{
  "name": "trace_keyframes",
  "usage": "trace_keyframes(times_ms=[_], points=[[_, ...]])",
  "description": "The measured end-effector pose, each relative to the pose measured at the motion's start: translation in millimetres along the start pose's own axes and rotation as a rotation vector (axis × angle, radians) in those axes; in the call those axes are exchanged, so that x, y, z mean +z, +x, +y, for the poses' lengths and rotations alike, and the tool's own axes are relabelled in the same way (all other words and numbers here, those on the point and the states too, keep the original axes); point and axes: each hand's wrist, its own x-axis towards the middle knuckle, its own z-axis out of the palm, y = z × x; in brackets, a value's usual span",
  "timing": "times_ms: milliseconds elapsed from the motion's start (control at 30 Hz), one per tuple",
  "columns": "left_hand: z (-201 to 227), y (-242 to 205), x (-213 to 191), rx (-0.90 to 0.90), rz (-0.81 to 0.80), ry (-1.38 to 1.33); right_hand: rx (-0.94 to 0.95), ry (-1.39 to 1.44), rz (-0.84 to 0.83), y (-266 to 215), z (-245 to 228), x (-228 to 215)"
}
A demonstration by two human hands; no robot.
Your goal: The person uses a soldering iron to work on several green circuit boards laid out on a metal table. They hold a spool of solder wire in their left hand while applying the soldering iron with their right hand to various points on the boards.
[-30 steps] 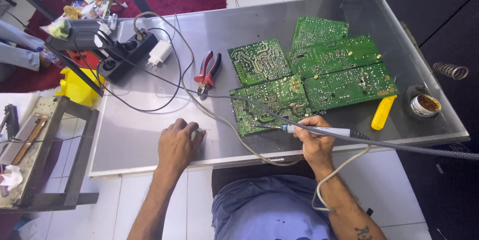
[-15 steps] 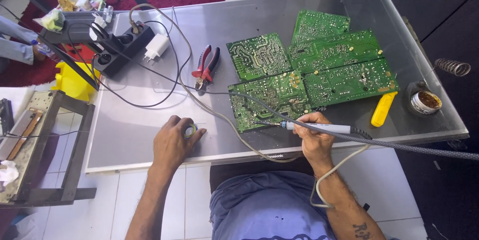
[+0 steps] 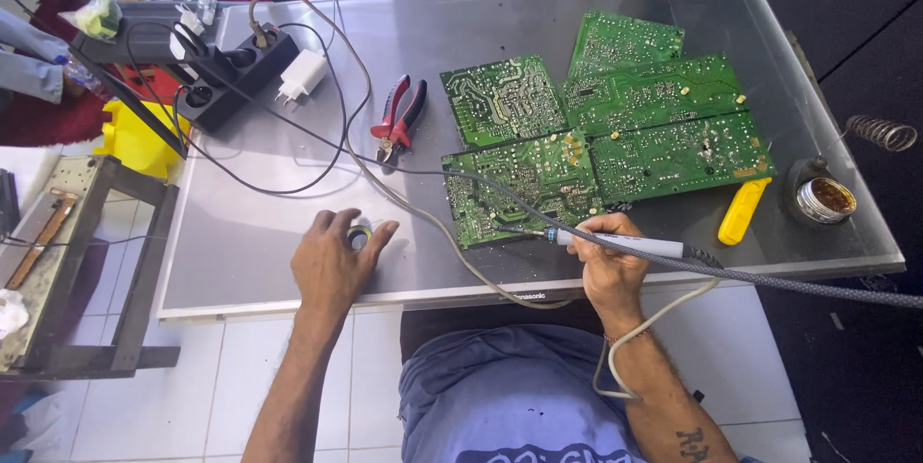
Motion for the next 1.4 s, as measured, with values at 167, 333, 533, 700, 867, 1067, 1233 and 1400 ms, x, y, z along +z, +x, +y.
trace_keyframes(times_ms=[167,333,533,700,867,1067,1233,1400], points=[[2,-17,-1,0.067,0.335,-0.212,0.029,0.088,0.066,5,-9,-3],[54,-38,20,0.321,0.311,-0.403,-0.013,0.105,0.086,25,-5,-58],[116,-39,45,0.448,0.205,-0.344,0.058,0.040,0.073,38,-41,-73],[130,-33,62,0.427,0.148,-0.233,-0.080,-0.085,0.095,58,-24,-83],[133,-28,76,0.369,0.099,-0.120,-0.241,-0.340,0.003,75,-22,-69],[139,-20,81,0.377,0.066,-0.070,-0.225,-0.287,0.057,82,-23,-53],[135,-13,78,0.420,0.067,-0.071,-0.224,-0.248,0.091,78,-23,-58],[129,-19,84,0.370,-0.003,-0.204,-0.267,-0.030,0.261,74,3,-71]])
